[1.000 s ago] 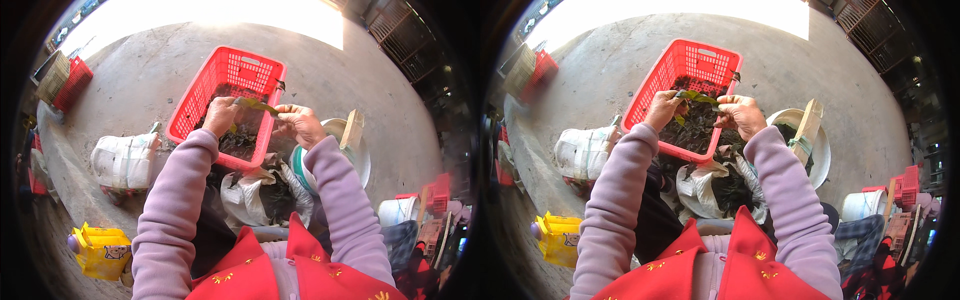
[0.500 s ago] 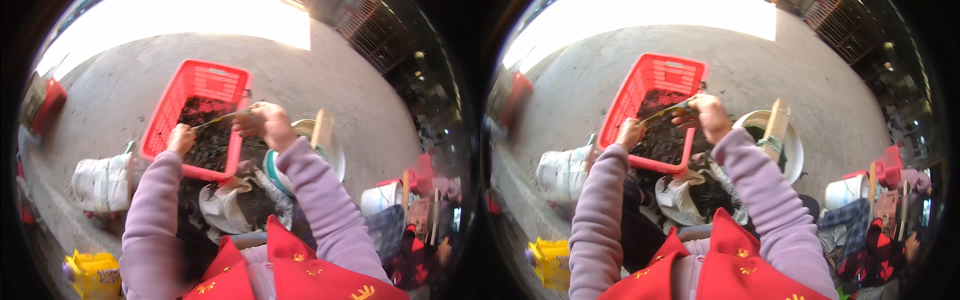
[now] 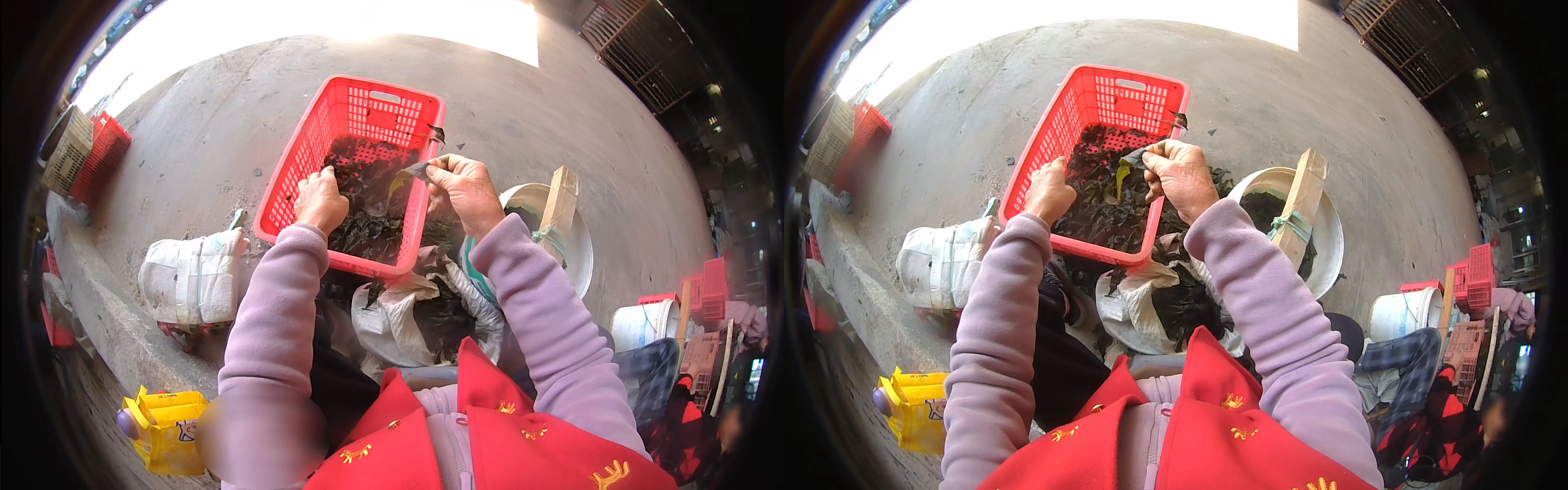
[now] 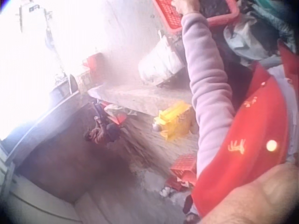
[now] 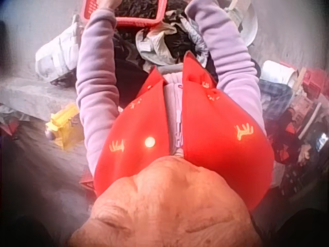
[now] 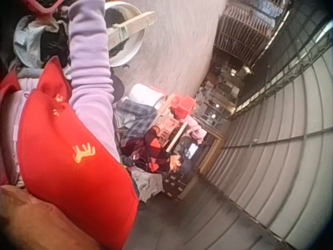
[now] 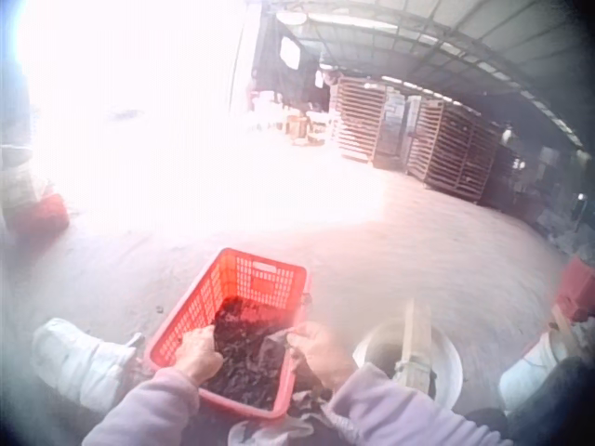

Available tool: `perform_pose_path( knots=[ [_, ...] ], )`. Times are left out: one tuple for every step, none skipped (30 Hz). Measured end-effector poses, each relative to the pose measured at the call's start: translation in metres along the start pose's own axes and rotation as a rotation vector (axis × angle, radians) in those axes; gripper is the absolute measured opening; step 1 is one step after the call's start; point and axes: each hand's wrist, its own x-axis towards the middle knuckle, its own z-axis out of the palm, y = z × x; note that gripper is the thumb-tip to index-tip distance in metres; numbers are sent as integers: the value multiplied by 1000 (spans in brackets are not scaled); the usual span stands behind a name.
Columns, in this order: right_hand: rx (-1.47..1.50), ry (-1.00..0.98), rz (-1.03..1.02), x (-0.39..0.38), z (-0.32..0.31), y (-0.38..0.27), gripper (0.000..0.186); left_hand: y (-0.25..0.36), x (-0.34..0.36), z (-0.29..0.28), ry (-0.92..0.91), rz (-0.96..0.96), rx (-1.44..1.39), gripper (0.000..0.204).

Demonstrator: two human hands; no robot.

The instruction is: The person sits on the ground and repeatedly picks up green leaves from a red basket, tears them into smaller pieces by hand, and places the pieces into a white bucket. The process continues throughout the clip.

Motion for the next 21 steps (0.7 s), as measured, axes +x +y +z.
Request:
perform_pose_path(
  knots=[
    [-8,-27,17,2,3,-2,10,2,1,-6,-102,-42,-252,58],
    [-15,-51,32,4,7,-3,10,4,-2,-10,-215,-36,-622,54],
    [-15,-78,41,4,10,-4,10,8,-4,-13,-268,39,-776,51],
    [-11,-92,61,3,14,-4,10,13,-10,-13,-277,145,-884,47],
    [-50,-125,79,2,18,-4,10,18,-16,-10,-264,263,-975,43],
    [-81,-174,93,0,19,-4,10,20,-17,-10,-339,277,-1045,40],
    [-120,-212,112,-2,21,-5,10,21,-21,-7,-413,418,-1135,37],
    [-124,-250,105,-4,23,-5,9,22,-18,-5,-475,302,-997,29],
    [-132,-251,99,-6,23,-6,8,21,-18,-4,-461,271,-903,25],
    [-137,-253,91,-7,24,-8,7,21,-18,-1,-446,242,-807,21],
    [-142,-252,79,-9,24,-10,6,17,-15,-4,-421,188,-696,18],
    [-114,-236,80,-9,24,-12,6,16,-16,-4,-277,123,-851,14],
    [-107,-228,71,-10,25,-15,5,15,-19,-7,-147,69,-688,17],
    [-108,-216,70,-12,24,-18,4,13,-20,-13,-67,-11,-490,19],
    [-110,-203,69,-13,24,-21,4,14,-23,-18,28,-68,-300,22],
    [-119,-181,63,-15,25,-21,4,13,-25,-26,-94,-124,-477,34],
    [-97,-178,57,-17,27,-22,5,15,-28,-33,-364,-228,-796,36],
    [-74,-173,52,-19,28,-21,5,17,-35,-37,-624,-299,-1108,39],
    [-31,-197,29,-22,28,-19,6,18,-41,-42,-871,-364,-1394,41],
    [-21,-197,26,-25,29,-16,7,27,-49,-39,-876,-426,-1589,42],
    [39,-217,50,-29,28,-12,9,35,-55,-35,-849,-509,-1750,44]
  ],
)
